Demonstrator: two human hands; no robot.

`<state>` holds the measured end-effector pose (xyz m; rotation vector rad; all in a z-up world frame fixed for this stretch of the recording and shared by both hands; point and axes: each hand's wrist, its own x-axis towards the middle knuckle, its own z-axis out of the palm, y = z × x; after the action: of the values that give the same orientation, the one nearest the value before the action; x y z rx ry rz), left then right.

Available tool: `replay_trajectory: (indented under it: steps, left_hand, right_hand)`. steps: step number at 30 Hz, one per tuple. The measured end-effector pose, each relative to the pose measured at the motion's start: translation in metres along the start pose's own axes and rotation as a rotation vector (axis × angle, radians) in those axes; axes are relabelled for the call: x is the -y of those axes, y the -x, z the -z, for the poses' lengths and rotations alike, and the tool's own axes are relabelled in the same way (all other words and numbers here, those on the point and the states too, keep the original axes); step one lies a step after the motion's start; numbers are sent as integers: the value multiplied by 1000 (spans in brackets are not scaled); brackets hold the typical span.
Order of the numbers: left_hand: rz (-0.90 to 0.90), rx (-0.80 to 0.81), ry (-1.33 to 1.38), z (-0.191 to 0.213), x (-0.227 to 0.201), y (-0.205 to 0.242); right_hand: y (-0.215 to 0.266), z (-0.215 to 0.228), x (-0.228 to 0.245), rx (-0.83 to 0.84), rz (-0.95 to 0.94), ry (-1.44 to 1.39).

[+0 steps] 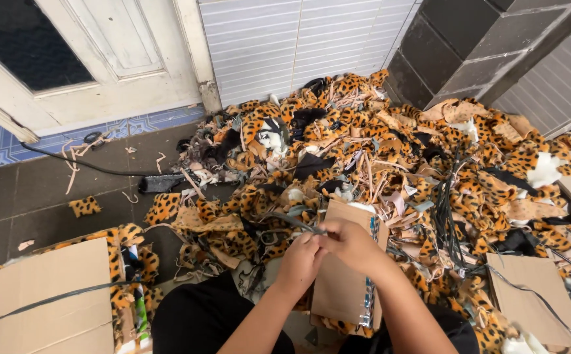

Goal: The person is folding leopard-print plush fabric pieces, placing them into a cardboard box, stuffing them with white filling material, and then securing the box with plastic straps.

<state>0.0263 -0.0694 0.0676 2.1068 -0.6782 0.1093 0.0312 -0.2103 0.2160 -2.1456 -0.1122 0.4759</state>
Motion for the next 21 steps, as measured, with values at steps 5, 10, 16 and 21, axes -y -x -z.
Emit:
replay_trajectory:
  steps: [5,10,16,21]
  left_hand:
    - [140,-96,160,7,4,13]
    - [215,-76,186,7,1,16]
    - [178,-34,450,35,-23,5]
    - [140,-76,1078,22,-45,-2]
  right_hand:
    - [10,24,-14,-95,-39,-250]
    - [1,-37,-71,-35,61,-240]
    - [-3,-50,-102,-337,186,-1014]
    - [1,-30,-90,-453,70,-1240]
